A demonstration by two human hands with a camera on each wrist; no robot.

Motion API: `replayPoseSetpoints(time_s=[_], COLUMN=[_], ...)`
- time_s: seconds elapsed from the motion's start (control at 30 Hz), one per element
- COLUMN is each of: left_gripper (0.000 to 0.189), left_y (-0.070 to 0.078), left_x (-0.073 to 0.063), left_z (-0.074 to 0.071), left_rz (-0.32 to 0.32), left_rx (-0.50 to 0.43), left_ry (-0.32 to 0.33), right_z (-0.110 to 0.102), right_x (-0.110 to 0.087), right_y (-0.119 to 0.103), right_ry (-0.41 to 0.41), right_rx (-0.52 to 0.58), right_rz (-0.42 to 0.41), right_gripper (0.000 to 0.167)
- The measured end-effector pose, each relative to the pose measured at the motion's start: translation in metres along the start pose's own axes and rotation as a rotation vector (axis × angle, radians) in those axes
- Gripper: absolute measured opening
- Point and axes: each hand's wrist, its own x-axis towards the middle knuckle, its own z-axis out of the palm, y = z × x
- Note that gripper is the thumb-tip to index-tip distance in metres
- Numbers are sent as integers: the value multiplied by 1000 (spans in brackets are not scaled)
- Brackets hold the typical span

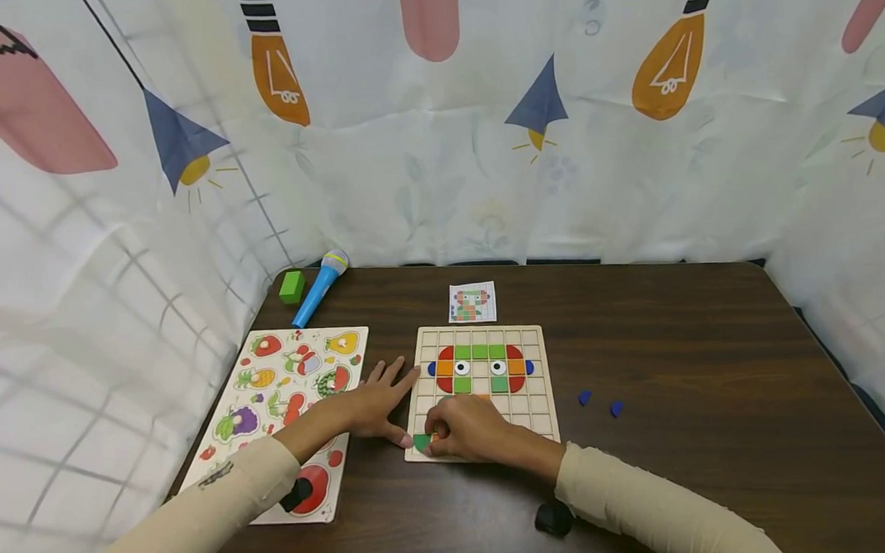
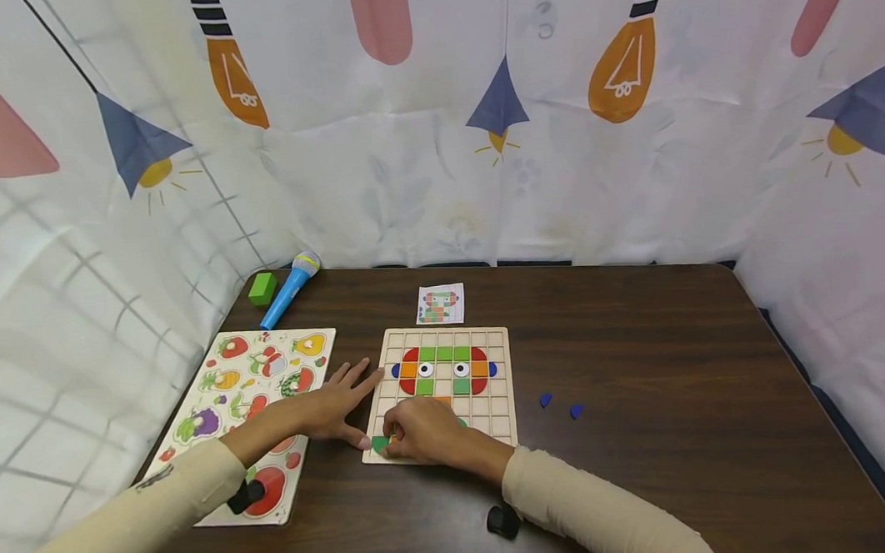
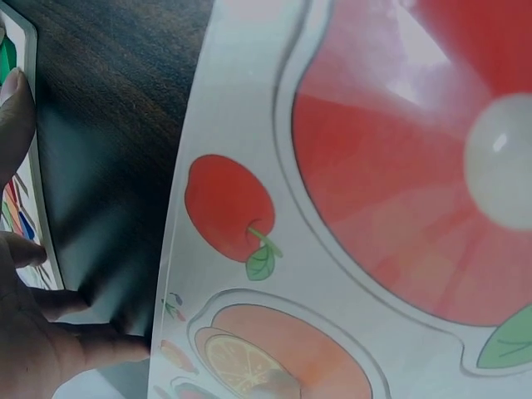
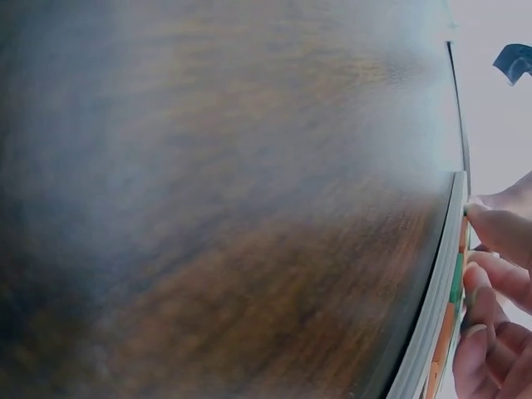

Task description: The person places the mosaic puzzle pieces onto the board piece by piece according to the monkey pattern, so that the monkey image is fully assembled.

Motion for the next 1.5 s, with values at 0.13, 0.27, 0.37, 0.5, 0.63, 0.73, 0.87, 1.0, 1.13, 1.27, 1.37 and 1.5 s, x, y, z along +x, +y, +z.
replayPoseSetpoints(time_s=[0.13, 0.27, 0.37, 0.5, 0.63, 0.73, 0.87, 1.0, 1.13, 1.27, 1.37, 1.5], left_gripper=[111, 111, 111, 111, 112, 113, 113, 113, 113, 113, 114, 113], left_y=[0, 0, 0, 0, 1, 2, 3, 2, 1, 1, 1, 1], left_x=[0, 0, 0, 0, 1, 2, 1, 2, 2, 3, 3, 2], left_z=[0, -1, -1, 0, 1, 1, 1, 1, 2, 2, 2, 1], left_rz=[-3, -1, 2, -5, -24, -33, -31, -32, -30, -31, -30, -25], left_rx=[6, 9, 9, 11, 14, 14, 10, 13, 17, 23, 27, 24], left_ry=[1, 2, 0, -9, -16, -16, -12, -10, -9, -11, -15, -16], right_z=[0, -3, -7, -16, -33, -46, -61, -73, -84, -93, -98, -100], right_x=[0, -1, -4, -11, -25, -38, -57, -77, -96, -113, -121, -125], right_y=[0, 0, 4, 17, 35, 52, 77, 100, 121, 137, 144, 149], right_ry=[-2, -4, -3, 24, 78, 122, 169, 184, 195, 175, 134, 82], right_rx=[-9, -15, 5, 43, 54, 55, 51, 53, 39, 15, 12, 26], right_rz=[-6, -13, -14, -11, 23, 66, 131, 225, 257, 207, 177, 183], right_gripper=[18, 20, 21, 18, 17, 17, 12, 12, 15, 18, 26, 31])
